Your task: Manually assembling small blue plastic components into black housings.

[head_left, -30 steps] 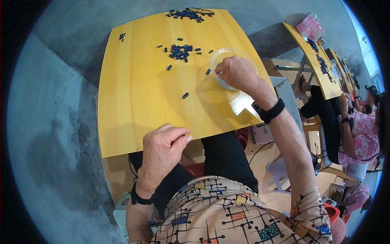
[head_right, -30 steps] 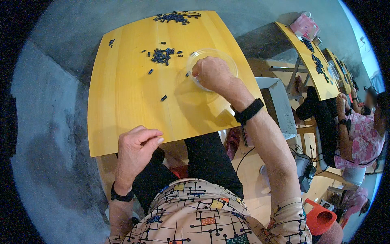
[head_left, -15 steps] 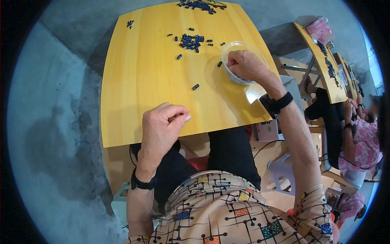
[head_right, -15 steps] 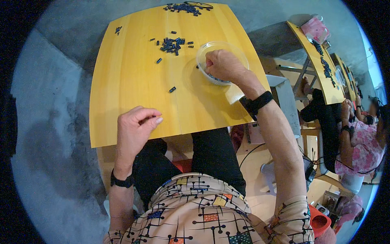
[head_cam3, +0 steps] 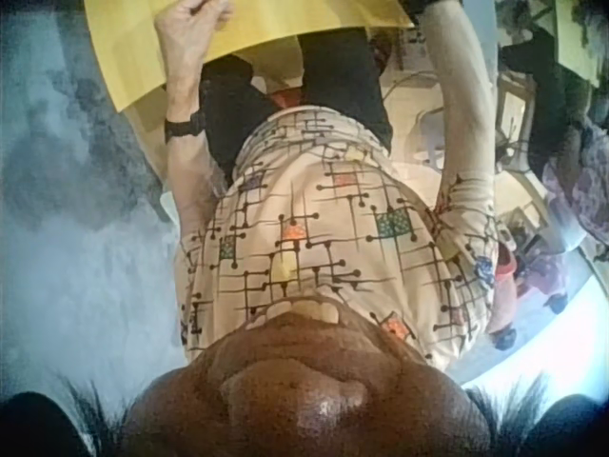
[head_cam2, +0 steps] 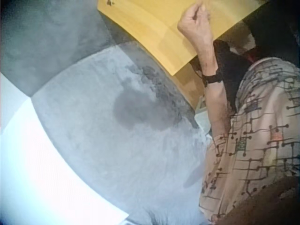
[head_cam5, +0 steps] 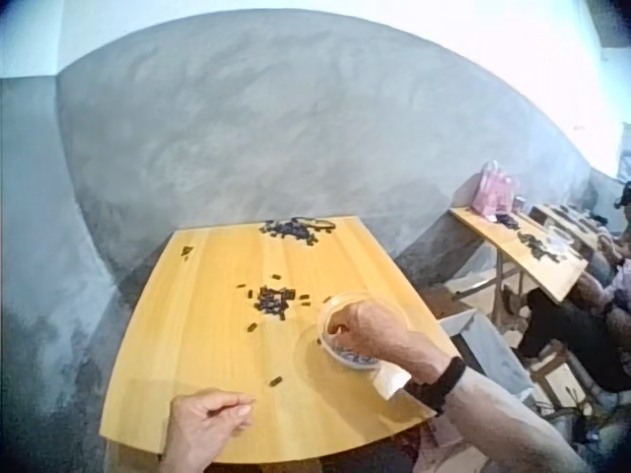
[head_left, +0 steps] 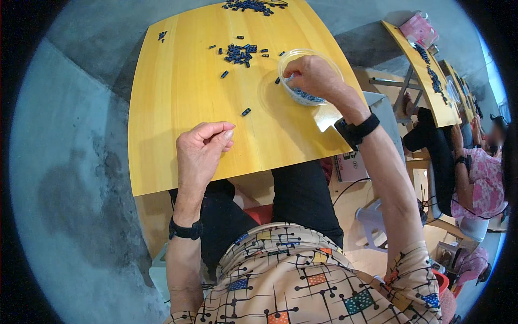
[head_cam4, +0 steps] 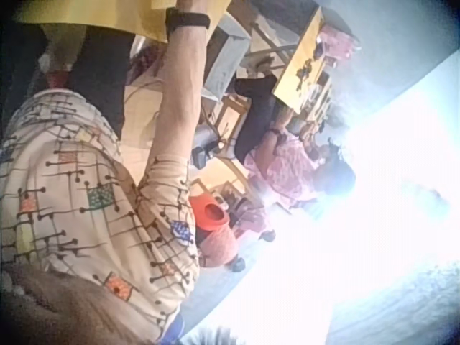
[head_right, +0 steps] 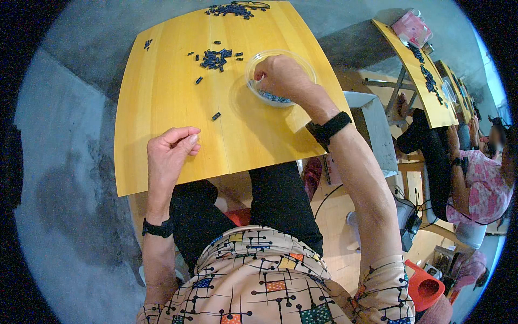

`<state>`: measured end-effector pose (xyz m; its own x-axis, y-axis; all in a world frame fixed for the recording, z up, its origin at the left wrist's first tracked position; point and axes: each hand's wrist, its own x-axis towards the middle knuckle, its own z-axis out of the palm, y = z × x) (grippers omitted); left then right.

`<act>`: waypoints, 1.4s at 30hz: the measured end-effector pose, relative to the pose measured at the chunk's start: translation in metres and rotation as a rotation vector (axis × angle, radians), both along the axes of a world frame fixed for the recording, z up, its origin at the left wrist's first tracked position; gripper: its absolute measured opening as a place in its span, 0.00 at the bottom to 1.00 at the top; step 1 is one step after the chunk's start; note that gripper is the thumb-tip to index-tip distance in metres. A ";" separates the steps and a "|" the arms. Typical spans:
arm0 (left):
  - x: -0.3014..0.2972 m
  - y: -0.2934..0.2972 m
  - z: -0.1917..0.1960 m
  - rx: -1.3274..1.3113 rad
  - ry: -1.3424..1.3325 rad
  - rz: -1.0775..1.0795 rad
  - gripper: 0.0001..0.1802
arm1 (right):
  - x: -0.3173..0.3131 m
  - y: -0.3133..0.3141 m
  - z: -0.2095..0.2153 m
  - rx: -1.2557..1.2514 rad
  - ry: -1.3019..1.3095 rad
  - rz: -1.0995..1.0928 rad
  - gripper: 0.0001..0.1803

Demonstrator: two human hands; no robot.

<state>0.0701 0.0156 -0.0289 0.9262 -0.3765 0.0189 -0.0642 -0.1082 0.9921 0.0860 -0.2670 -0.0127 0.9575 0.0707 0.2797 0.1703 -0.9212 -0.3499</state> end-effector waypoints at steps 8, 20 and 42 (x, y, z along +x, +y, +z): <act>0.021 -0.016 0.008 0.440 -0.531 0.010 0.07 | 0.008 -0.003 -0.018 -0.153 0.024 -0.003 0.05; 0.025 -0.021 -0.006 0.294 -0.181 0.004 0.06 | -0.011 -0.004 0.015 0.415 0.169 -0.207 0.05; 0.038 -0.042 -0.011 0.573 -0.578 0.053 0.04 | -0.024 -0.009 0.025 0.825 0.224 -0.195 0.07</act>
<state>0.1081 -0.0261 -0.0395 0.8458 -0.4290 0.3172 -0.5299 -0.6059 0.5934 0.0624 -0.2764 0.0122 0.9699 -0.2422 -0.0266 -0.1165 -0.3652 -0.9236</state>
